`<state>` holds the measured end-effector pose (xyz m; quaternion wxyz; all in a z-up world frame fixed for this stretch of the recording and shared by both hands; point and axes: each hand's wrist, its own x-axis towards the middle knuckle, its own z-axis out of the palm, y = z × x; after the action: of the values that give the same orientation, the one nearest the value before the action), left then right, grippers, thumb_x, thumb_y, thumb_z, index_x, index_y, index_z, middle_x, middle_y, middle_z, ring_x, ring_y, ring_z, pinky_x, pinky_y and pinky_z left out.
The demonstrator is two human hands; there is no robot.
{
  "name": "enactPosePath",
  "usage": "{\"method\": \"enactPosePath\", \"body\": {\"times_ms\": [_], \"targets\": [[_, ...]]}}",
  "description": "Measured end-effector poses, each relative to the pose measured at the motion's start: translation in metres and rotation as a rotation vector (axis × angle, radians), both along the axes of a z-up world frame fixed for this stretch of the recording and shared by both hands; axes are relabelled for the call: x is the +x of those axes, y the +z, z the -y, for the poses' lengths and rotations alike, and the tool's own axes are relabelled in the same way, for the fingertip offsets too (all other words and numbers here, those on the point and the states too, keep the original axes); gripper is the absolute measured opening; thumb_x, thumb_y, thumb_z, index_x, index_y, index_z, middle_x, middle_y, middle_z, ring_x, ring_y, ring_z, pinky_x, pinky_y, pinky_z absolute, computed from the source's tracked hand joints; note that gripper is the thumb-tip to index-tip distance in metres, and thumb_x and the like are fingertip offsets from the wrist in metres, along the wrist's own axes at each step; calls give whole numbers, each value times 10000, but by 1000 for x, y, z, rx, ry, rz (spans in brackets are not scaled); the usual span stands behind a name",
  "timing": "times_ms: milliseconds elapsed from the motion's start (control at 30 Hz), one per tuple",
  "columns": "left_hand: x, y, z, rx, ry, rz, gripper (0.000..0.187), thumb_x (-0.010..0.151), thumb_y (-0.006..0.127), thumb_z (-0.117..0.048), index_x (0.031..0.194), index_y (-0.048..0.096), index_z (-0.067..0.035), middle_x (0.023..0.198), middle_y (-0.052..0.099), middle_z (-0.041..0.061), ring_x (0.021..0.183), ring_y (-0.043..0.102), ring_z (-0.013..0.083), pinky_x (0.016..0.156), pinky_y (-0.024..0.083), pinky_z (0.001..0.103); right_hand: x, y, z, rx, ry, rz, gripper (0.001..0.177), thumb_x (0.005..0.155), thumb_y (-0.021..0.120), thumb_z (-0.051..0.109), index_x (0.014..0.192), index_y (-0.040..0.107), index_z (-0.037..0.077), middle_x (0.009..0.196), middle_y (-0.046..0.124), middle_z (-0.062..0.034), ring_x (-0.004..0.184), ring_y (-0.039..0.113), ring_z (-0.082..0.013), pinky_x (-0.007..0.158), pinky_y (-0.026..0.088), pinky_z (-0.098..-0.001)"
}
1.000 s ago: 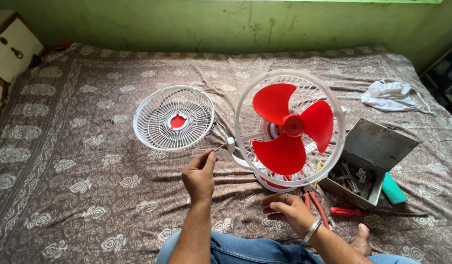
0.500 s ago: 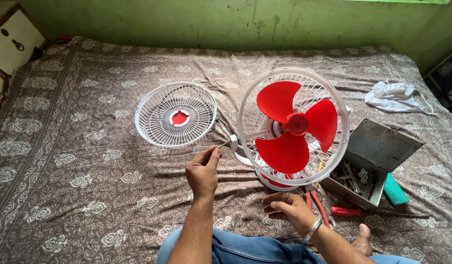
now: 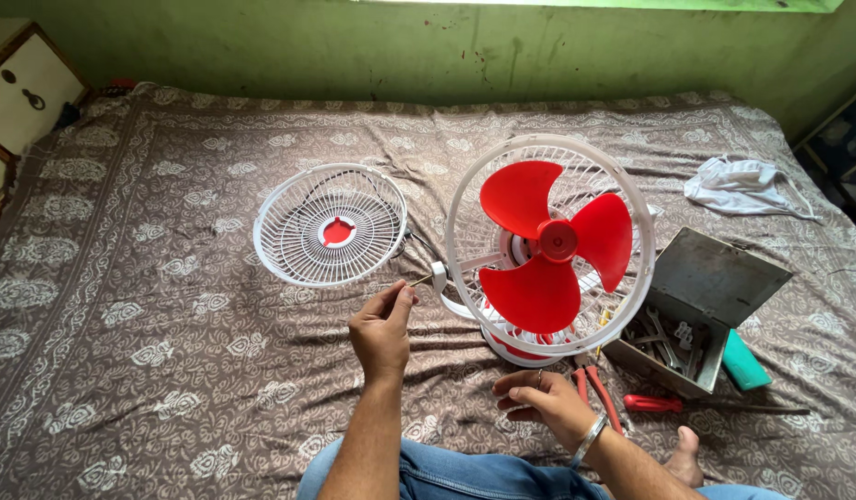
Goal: The person uses pliers to adjust a screw or fastener on the neck of a small red and white table fan. They repeatedly tighten and test the joint while the fan head remains attached.
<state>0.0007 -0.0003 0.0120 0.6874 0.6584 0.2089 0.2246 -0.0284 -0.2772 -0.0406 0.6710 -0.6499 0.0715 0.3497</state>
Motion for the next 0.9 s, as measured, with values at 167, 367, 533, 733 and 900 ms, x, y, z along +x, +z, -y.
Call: {"method": "enactPosePath", "body": {"times_ms": [167,367,533,733,900], "targets": [[-1,-3,1,22,-16,-1,239,915,746,-150,1121,777,-32,938,818,80,878,778,134,796,619,259,-1,-6,1,11,2,5,365,877,658,162,1178,731,-30,1163,769,-145,1043,747,-252,921,614,-413],[10,-2,8,21,-40,10,253,921,734,-170,1145,766,-58,985,812,84,908,783,129,813,641,254,-1,-6,1,13,23,4,370,879,658,165,1184,732,-30,1176,764,-147,1050,746,-247,919,614,-404],[17,-5,15,68,-28,84,231,925,735,-161,1129,769,-57,996,808,88,907,777,135,798,635,255,-1,-4,0,-15,27,7,368,876,656,166,1183,732,-23,1176,770,-144,1051,751,-244,925,618,-399],[16,-7,19,198,2,166,199,938,728,-148,1103,775,-46,1010,795,91,899,770,140,769,644,258,-2,-4,-1,-27,71,56,392,874,647,182,1197,731,-23,1171,776,-141,1046,755,-240,916,619,-389],[16,-8,25,194,-16,163,188,949,705,-131,1104,771,-45,1029,787,102,906,773,158,764,658,268,-4,-3,-3,-87,147,119,405,879,651,200,1223,720,-3,1183,778,-118,1056,752,-206,914,616,-354]]}}
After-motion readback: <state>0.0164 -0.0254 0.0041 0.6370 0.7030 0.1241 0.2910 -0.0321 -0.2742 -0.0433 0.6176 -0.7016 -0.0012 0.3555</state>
